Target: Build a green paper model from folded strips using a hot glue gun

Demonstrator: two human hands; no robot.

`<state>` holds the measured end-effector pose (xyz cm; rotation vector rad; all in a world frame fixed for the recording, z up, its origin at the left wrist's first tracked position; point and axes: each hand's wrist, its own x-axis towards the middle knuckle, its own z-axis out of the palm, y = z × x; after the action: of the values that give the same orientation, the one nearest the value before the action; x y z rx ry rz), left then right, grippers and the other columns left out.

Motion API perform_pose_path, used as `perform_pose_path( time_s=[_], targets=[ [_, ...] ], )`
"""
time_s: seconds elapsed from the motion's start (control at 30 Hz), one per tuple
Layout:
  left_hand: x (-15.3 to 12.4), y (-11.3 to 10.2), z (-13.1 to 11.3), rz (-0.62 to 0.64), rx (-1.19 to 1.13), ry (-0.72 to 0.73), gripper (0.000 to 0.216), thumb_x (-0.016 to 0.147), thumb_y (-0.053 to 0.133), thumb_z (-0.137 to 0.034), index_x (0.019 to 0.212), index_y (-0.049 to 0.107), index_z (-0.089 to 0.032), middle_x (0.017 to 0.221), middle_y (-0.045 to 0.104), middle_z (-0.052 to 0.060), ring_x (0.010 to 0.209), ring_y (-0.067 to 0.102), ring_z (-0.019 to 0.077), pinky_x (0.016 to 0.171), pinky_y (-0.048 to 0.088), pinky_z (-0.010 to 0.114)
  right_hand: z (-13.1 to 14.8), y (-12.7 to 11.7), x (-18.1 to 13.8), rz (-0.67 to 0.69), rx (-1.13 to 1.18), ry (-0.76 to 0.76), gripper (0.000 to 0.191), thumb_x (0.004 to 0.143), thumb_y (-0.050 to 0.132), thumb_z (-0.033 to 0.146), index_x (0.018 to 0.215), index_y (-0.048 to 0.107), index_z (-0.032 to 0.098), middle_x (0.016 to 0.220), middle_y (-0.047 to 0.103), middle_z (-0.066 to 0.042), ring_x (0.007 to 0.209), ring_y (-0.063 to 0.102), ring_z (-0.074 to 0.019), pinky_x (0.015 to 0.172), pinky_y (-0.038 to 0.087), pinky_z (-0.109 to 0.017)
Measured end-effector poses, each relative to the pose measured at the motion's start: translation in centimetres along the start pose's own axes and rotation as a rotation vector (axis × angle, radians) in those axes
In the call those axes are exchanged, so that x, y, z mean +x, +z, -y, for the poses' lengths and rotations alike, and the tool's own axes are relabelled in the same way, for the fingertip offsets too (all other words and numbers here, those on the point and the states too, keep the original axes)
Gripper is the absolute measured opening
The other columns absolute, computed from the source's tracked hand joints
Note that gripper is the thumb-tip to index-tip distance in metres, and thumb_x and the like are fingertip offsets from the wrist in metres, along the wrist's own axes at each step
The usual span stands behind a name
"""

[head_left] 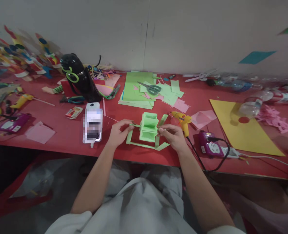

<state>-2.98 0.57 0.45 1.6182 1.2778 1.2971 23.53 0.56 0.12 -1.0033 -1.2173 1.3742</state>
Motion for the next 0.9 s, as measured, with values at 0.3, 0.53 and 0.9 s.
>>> perform_pose_path(
  time_s=[0.3,0.53,0.9],
  targets=[
    [0.02,-0.05,-0.05,0.024,-0.016,0.013,0.015,0.082,0.07,-0.034,0.086,0.071,-0.02,0.1,0.077,0.007,0.099,0.072,0.0225,0.093,0.054,0.037,-0.23,-0.25,-0.06,0.035,0.012,-0.005,0.015,0.076,0.083,0.035,0.084,0.079,0.023,0.074,0.076,-0.002,0.066,0.072,-0.0155,0.066,0.061,-0.028],
    [0.09,-0.03,0.28,0.007,-0.04,0.002,0.012,0.081,0.072,-0.033,0.082,0.072,-0.021,0.097,0.077,0.007,0.097,0.073,0.0233,0.092,0.055,0.038,-0.07,-0.15,-0.12,0.031,-0.021,0.009,0.02,0.075,0.083,0.039,0.083,0.079,0.021,0.074,0.076,-0.003,0.067,0.072,-0.0174,0.068,0.062,-0.032],
    [0.08,-0.03,0.32,-0.033,-0.051,-0.011,0.012,0.076,0.076,-0.031,0.079,0.074,-0.02,0.096,0.078,0.008,0.096,0.074,0.0254,0.091,0.056,0.04,-0.15,-0.21,-0.11,0.042,-0.028,-0.001,0.02,0.075,0.083,0.039,0.083,0.079,0.022,0.074,0.075,-0.003,0.067,0.071,-0.0165,0.067,0.06,-0.03]
  ],
)
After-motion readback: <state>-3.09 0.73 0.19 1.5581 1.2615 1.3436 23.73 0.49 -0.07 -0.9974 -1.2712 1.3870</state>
